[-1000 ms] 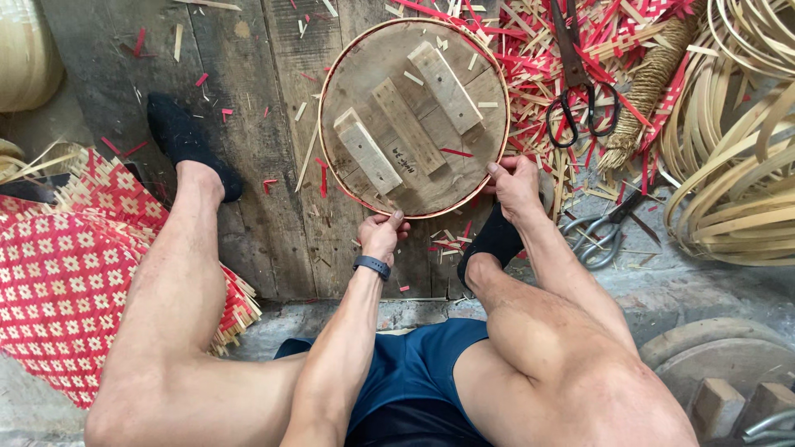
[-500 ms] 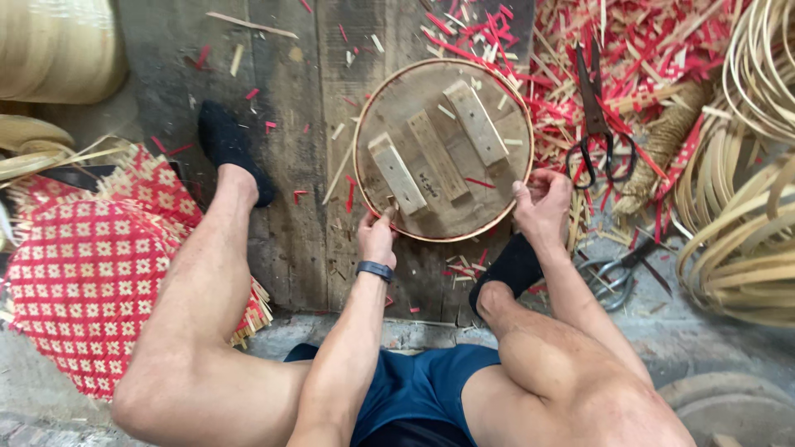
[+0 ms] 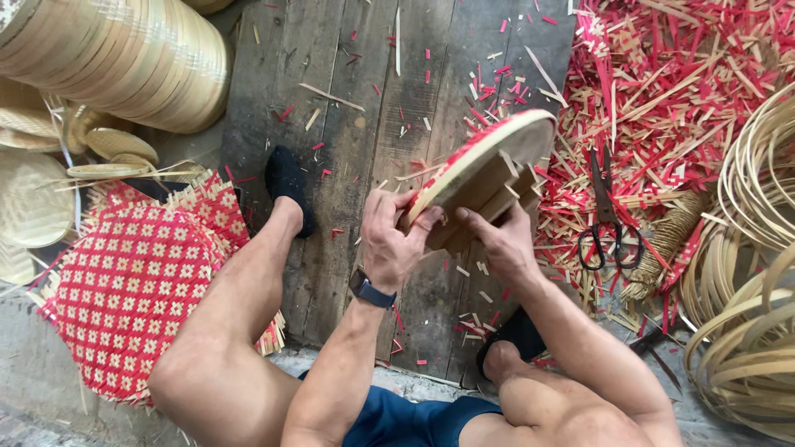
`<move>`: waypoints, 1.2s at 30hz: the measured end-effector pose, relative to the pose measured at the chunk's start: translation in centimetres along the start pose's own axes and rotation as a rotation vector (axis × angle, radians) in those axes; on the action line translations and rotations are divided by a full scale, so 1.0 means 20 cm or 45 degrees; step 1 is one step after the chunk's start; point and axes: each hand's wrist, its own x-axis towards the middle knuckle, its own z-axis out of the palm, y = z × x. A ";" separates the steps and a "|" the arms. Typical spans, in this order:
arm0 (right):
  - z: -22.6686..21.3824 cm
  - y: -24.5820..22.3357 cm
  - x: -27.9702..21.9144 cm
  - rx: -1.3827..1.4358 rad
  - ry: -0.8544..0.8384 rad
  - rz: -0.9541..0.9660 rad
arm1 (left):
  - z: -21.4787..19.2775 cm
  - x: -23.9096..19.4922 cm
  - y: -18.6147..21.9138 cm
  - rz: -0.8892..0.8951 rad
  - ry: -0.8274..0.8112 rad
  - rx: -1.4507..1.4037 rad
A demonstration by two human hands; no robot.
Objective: The person assembles round woven mats into basket lids by placing a bamboo ring around the edge, pressing it into place, and trimming excess strands with shears. The person repeats this process for multiple mats, stacking finished lids nearby.
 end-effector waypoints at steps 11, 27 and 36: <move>-0.11 0.08 -0.11 0.585 0.026 0.054 | 0.17 0.17 -0.02 0.068 -0.208 0.020; -0.69 0.58 -0.54 1.027 0.024 0.075 | 0.20 -0.46 -1.31 -1.393 0.449 -0.938; -0.69 0.57 -0.52 0.951 0.090 0.059 | 0.69 -0.41 -1.28 -1.562 -0.324 -1.033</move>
